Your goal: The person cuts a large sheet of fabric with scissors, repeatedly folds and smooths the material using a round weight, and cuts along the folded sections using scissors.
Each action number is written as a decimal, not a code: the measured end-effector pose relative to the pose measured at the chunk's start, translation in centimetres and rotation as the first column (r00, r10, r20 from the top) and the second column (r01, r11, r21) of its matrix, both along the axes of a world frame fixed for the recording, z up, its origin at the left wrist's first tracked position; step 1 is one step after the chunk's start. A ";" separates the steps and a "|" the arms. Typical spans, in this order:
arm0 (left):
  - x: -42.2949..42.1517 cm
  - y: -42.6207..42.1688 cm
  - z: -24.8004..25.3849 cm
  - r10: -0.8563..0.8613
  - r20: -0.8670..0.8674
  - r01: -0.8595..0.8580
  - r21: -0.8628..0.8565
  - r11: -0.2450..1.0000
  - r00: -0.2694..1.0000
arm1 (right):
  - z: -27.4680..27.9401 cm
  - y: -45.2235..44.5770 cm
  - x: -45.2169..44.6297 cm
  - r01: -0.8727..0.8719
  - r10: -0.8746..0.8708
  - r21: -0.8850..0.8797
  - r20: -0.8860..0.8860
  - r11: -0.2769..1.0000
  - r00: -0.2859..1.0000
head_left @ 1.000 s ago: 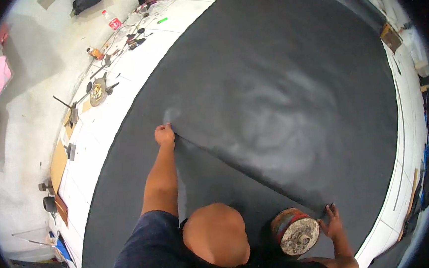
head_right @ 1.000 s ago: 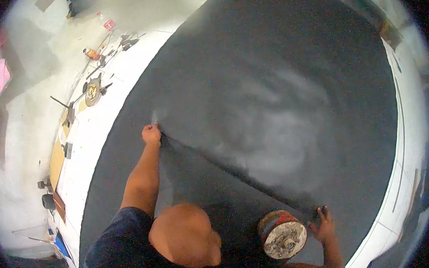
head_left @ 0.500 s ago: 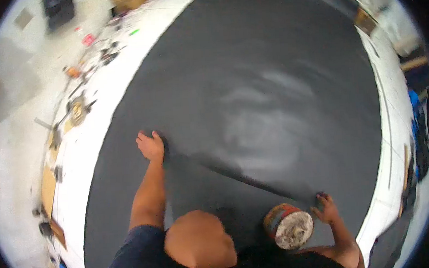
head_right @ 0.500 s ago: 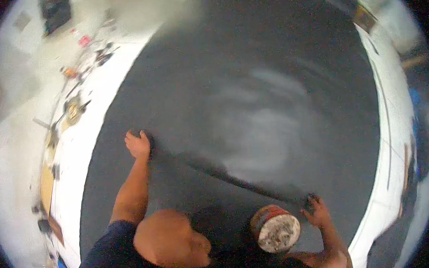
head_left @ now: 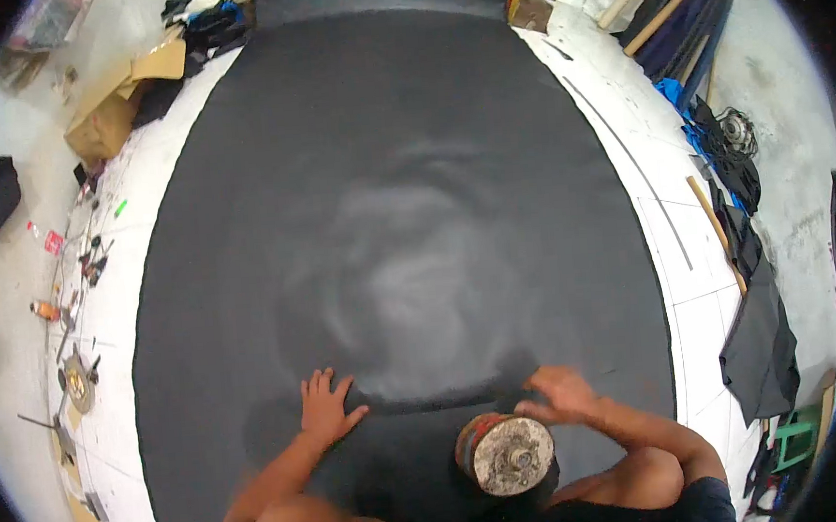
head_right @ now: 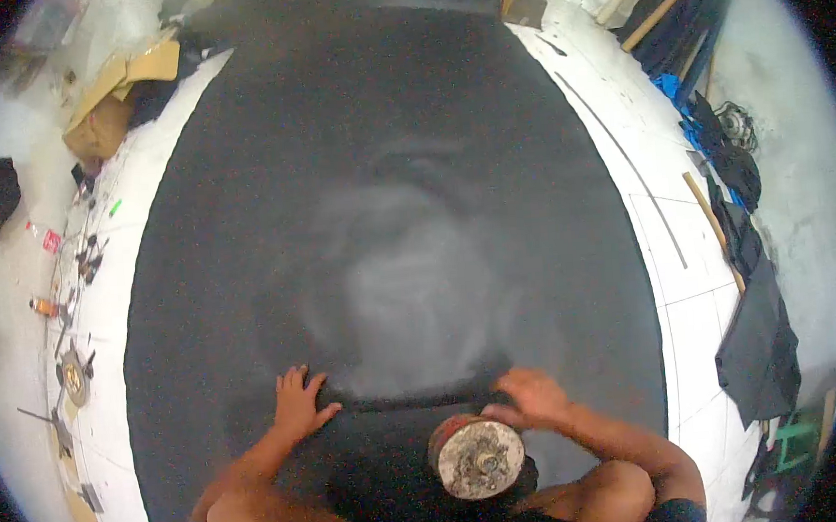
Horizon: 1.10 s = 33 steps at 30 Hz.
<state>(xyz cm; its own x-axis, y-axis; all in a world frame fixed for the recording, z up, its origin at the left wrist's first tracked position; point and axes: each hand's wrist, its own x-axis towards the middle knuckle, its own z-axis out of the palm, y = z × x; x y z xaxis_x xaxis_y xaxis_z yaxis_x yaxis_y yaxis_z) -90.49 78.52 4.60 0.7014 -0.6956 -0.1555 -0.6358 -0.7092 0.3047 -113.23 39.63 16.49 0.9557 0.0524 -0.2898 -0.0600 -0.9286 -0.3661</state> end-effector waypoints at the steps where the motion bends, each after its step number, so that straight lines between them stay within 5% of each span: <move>1: 0.4 -0.4 0.9 -0.012 0.016 0.012 -0.002 1.000 1.000 | 2.5 1.8 0.5 -0.103 0.109 0.142 -0.035 0.984 0.993; 3: 0.5 -0.6 2.5 -0.049 -0.053 0.053 0.074 0.996 0.997 | 3.6 3.8 0.1 -0.180 0.203 0.298 -0.047 0.937 0.978; 5: 0.9 -0.7 2.3 -0.087 -0.056 0.093 0.112 0.989 0.995 | 3.2 4.9 -1.2 -0.509 0.494 0.269 0.128 0.817 0.860; 9: 1.2 -1.4 2.8 -0.057 -0.135 0.076 0.146 0.986 0.989 | 1.9 5.3 -2.6 -0.489 0.479 0.083 0.115 0.868 0.870; 17: 1.0 -1.9 2.8 0.024 -0.139 -0.002 0.159 0.987 0.990 | 3.0 3.7 -2.3 -0.103 0.088 0.050 0.237 0.993 0.968; 21: 1.2 -2.4 2.9 0.056 -0.182 -0.030 0.141 0.990 0.982 | 3.4 1.5 -0.3 0.141 -0.153 0.061 0.454 0.988 0.878; 26: 1.2 -3.0 2.7 0.050 -0.171 -0.025 0.148 0.989 0.984 | 1.0 -1.8 2.8 0.170 -0.177 0.065 0.569 0.983 0.803; 33: 0.8 -3.7 4.8 0.096 -0.257 -0.041 0.210 0.977 0.962 | -0.7 -3.0 5.0 0.319 -0.342 0.132 0.486 0.938 0.804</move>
